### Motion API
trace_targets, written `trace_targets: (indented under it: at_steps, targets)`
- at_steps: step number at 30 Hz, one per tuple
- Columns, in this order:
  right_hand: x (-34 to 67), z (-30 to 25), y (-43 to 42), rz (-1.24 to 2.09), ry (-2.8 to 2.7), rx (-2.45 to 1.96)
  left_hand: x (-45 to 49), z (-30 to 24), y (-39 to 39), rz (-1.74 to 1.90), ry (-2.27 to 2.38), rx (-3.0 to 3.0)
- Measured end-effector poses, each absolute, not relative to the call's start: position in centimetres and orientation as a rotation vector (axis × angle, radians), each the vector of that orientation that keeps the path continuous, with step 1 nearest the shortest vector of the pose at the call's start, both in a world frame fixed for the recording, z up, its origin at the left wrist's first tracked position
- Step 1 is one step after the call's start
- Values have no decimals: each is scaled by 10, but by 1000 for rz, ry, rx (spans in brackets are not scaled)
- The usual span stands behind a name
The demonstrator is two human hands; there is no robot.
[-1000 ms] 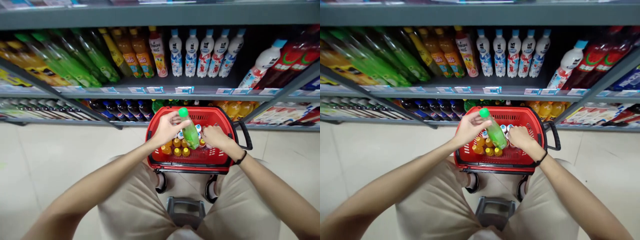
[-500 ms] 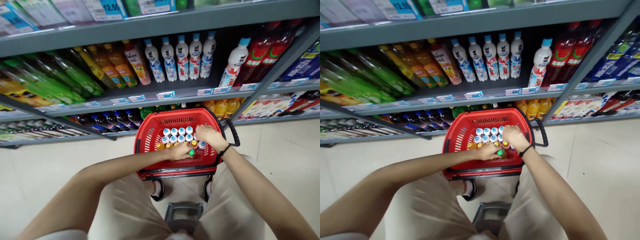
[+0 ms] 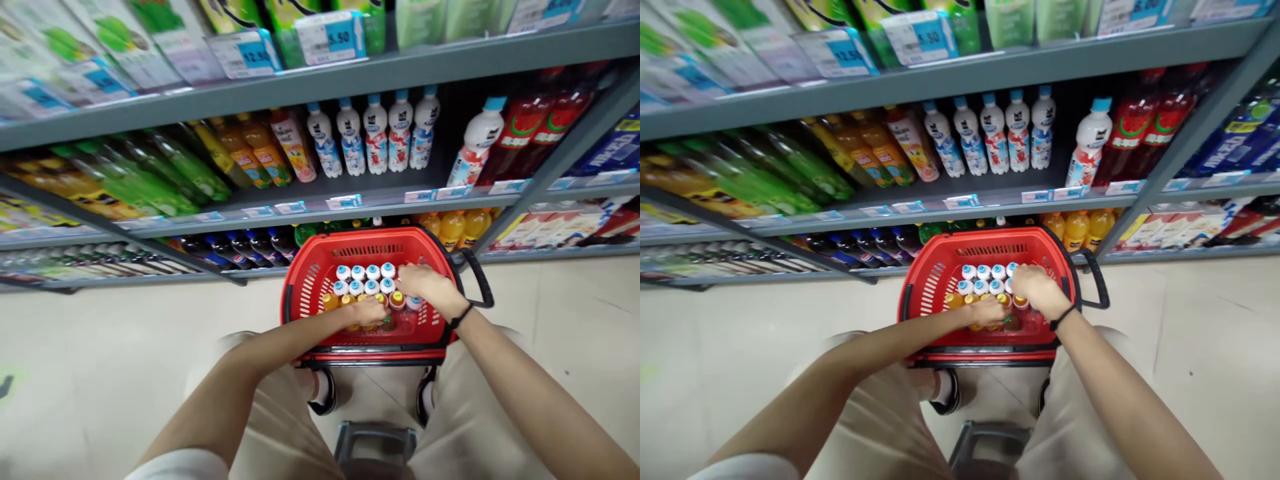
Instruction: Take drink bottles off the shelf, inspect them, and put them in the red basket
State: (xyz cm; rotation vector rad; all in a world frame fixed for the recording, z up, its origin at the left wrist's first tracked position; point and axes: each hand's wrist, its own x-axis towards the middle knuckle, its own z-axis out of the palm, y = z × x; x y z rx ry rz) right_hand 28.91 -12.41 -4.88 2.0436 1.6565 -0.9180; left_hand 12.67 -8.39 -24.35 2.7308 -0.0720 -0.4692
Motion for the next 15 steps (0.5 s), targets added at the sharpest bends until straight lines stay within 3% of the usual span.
trace_targets:
  at_steps: [7, 15]
  targets:
    - [291, -69, -127, -869, 1616, 1953, 120, -217, -76, -395, -11, 2648]
    - [299, -102, -139, -899, 1685, 1827, 67, -126, 11, 208, 552, 2559]
